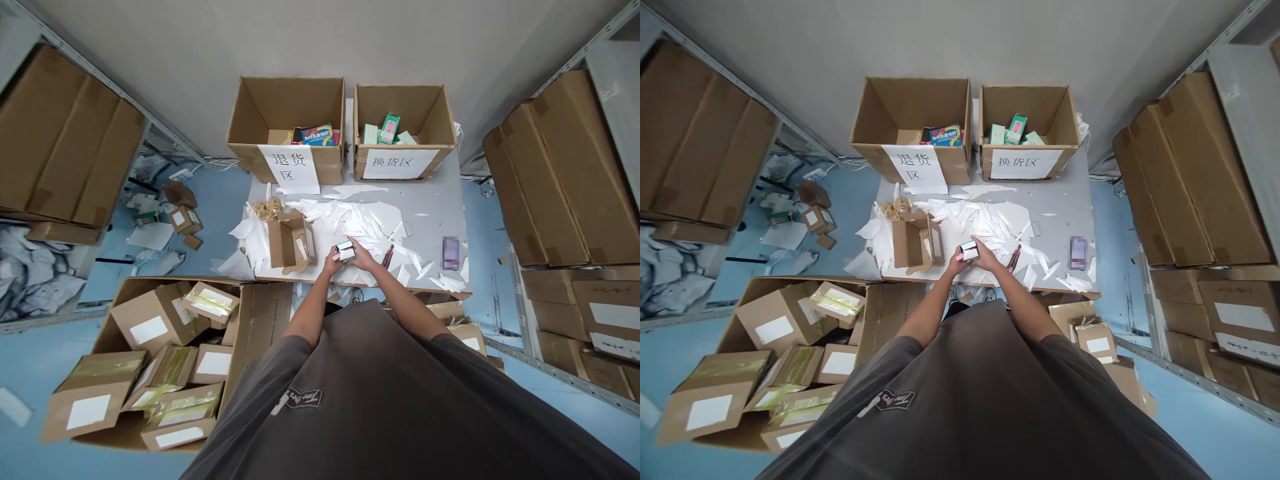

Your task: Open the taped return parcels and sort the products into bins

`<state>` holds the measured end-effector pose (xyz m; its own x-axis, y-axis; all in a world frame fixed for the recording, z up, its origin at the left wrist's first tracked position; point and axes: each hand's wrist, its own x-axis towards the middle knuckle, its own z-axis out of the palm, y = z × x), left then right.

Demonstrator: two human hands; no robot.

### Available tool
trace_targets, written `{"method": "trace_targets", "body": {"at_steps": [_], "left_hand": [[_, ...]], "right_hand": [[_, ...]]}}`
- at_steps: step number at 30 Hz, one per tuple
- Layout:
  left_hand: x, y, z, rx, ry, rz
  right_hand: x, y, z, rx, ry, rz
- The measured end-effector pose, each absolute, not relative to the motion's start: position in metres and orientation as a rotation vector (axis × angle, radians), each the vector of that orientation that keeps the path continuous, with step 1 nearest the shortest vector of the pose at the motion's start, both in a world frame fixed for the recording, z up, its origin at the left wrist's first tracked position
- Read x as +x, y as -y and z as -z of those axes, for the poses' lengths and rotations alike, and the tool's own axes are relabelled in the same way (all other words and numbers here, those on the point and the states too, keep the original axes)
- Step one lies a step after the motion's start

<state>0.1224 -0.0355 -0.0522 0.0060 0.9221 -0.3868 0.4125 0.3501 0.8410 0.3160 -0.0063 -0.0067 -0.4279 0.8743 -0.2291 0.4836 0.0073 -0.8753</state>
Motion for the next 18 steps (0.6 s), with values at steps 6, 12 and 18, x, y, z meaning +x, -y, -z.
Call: {"method": "trace_targets", "body": {"at_steps": [6, 12, 18], "left_hand": [[0.114, 0.063, 0.035, 1.197, -1.763, -0.457], [0.091, 0.087, -0.005, 1.53, -1.798, -0.534], [0.111, 0.036, -0.052, 1.905, -1.772, -0.445]], "right_hand": [[0.313, -0.003, 0.008, -1.399, 2.043, -1.287], [0.309, -0.01, 0.011, -1.356, 2.064, -1.267], [0.306, -0.012, 0.011, -1.331, 2.044, -1.255]]}}
